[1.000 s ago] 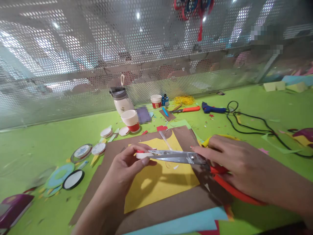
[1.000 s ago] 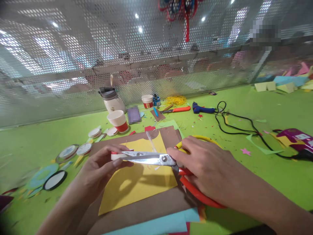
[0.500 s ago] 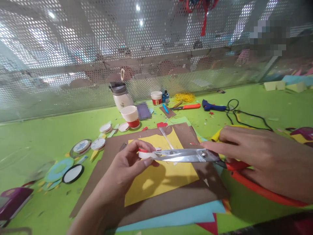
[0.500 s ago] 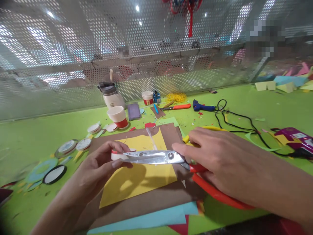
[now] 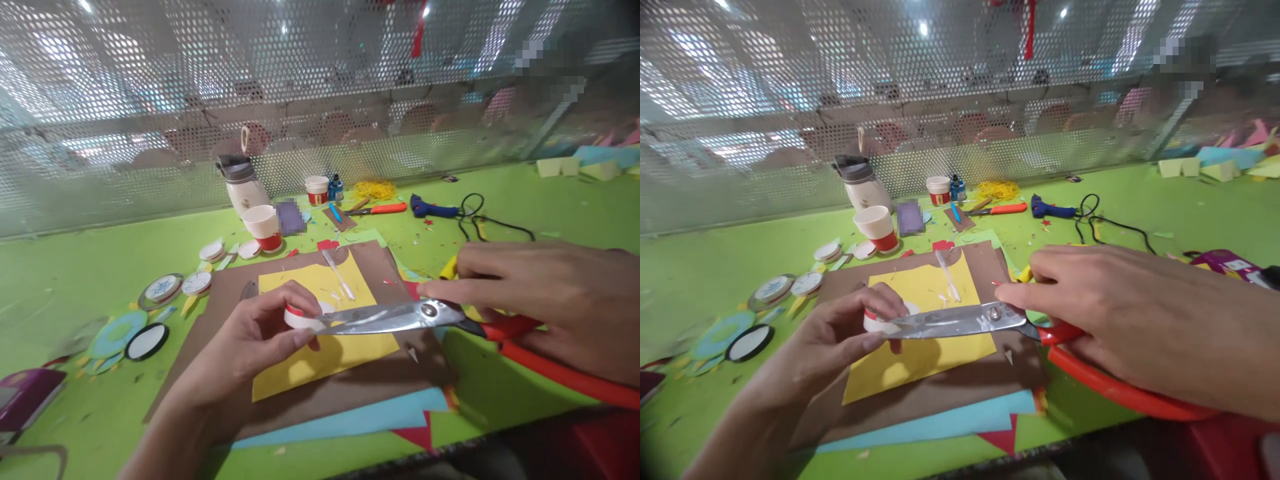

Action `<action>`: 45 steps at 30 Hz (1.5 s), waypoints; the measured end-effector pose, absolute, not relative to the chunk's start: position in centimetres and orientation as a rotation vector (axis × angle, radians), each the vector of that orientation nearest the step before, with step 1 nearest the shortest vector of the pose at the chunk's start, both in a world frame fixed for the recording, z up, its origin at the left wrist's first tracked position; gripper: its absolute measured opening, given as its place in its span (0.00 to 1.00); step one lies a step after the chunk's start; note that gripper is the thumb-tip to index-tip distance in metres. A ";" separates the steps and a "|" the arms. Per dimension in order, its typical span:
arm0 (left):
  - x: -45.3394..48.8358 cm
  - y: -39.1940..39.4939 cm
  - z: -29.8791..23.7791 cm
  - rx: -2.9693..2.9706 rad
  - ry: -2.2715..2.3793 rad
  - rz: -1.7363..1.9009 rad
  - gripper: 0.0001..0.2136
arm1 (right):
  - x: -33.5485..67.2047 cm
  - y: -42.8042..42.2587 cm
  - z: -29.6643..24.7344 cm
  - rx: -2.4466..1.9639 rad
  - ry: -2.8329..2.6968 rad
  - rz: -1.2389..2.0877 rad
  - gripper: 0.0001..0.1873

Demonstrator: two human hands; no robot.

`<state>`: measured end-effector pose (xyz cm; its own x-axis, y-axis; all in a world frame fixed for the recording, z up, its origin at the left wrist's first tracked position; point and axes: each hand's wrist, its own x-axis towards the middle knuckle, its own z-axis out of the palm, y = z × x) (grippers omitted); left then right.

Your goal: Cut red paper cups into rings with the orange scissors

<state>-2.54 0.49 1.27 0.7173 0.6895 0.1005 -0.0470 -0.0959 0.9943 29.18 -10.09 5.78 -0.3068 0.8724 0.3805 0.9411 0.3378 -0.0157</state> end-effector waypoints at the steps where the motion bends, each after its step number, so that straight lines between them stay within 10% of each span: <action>1: -2.5 0.5 1.3 1.562 0.530 0.655 0.05 | 29.0 -10.3 5.6 -1.618 -2.282 -0.298 0.16; 26: -2.6 0.6 1.5 1.569 0.510 0.530 0.03 | 29.4 -10.0 5.5 -1.469 -2.642 0.081 0.38; 45: -2.6 0.5 1.7 1.530 0.412 0.567 0.07 | 28.9 -9.9 5.5 -1.376 -2.619 0.058 0.33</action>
